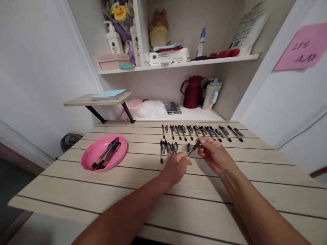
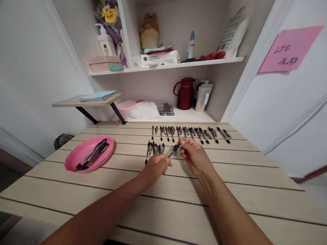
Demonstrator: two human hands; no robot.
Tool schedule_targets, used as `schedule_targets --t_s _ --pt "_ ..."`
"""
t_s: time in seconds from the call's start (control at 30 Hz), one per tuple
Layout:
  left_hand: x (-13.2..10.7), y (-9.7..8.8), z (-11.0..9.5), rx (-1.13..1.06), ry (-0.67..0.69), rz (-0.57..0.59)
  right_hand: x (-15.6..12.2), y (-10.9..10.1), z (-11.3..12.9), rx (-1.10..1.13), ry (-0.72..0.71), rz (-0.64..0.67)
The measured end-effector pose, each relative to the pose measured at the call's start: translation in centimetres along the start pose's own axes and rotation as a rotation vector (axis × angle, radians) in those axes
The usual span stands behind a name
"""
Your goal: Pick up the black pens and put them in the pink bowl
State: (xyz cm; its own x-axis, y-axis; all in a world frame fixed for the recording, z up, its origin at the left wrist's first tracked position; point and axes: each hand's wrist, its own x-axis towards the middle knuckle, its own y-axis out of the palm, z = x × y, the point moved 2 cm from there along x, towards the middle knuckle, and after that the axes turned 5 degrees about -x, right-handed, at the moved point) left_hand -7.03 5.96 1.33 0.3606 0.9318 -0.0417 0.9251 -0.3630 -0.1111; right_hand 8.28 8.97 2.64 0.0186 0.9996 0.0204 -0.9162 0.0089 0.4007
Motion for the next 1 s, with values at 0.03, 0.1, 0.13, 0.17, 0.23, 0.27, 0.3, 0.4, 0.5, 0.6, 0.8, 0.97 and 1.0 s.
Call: schedule_targets --t_s 0.03,0.1,0.13,0.17,0.23,0.27,0.3,0.4,0.5,0.6,0.8,0.97,1.0 --pt "-0.02 -0.01 -0.04 0.01 0.0 0.0 0.01 -0.01 0.05 -0.02 -0.005 -0.007" --pt "-0.06 -0.04 -0.09 0.033 -0.01 -0.003 0.08 -0.16 0.12 -0.068 -0.019 -0.027" --pt "-0.08 -0.05 -0.12 0.042 -0.017 -0.004 0.14 -0.27 0.11 -0.094 -0.024 -0.036" --pt "-0.1 -0.07 -0.14 0.049 -0.019 -0.006 0.19 -0.38 0.08 -0.119 -0.025 -0.039" --pt "-0.14 -0.09 -0.21 0.065 -0.013 -0.01 0.27 -0.51 -0.05 -0.158 -0.017 -0.025" --pt "-0.17 -0.1 -0.25 0.075 -0.006 -0.011 0.27 -0.53 -0.11 -0.167 -0.014 -0.011" --pt "-0.2 -0.1 -0.29 0.085 -0.001 -0.011 0.26 -0.51 -0.16 -0.168 -0.016 0.001" --pt "-0.31 -0.03 -0.35 0.079 0.018 -0.017 0.12 -0.3 -0.21 -0.144 -0.031 0.024" --pt "-0.45 0.12 -0.34 0.039 0.047 -0.018 -0.03 -0.09 -0.24 -0.12 -0.027 0.035" --pt "-0.52 0.27 -0.28 0.01 0.051 -0.011 -0.11 -0.01 -0.22 -0.095 -0.036 0.032" --pt "-0.37 0.41 -0.5 -0.111 -0.036 0.039 -0.25 0.23 -0.06 -0.008 -0.005 0.116" --pt "-0.43 0.56 -0.66 -0.175 -0.09 0.06 -0.27 0.11 -0.06 -0.036 -0.038 0.101" --pt "-0.45 0.58 -0.64 -0.195 -0.101 0.063 -0.23 0.08 -0.13 -0.029 -0.04 0.106"
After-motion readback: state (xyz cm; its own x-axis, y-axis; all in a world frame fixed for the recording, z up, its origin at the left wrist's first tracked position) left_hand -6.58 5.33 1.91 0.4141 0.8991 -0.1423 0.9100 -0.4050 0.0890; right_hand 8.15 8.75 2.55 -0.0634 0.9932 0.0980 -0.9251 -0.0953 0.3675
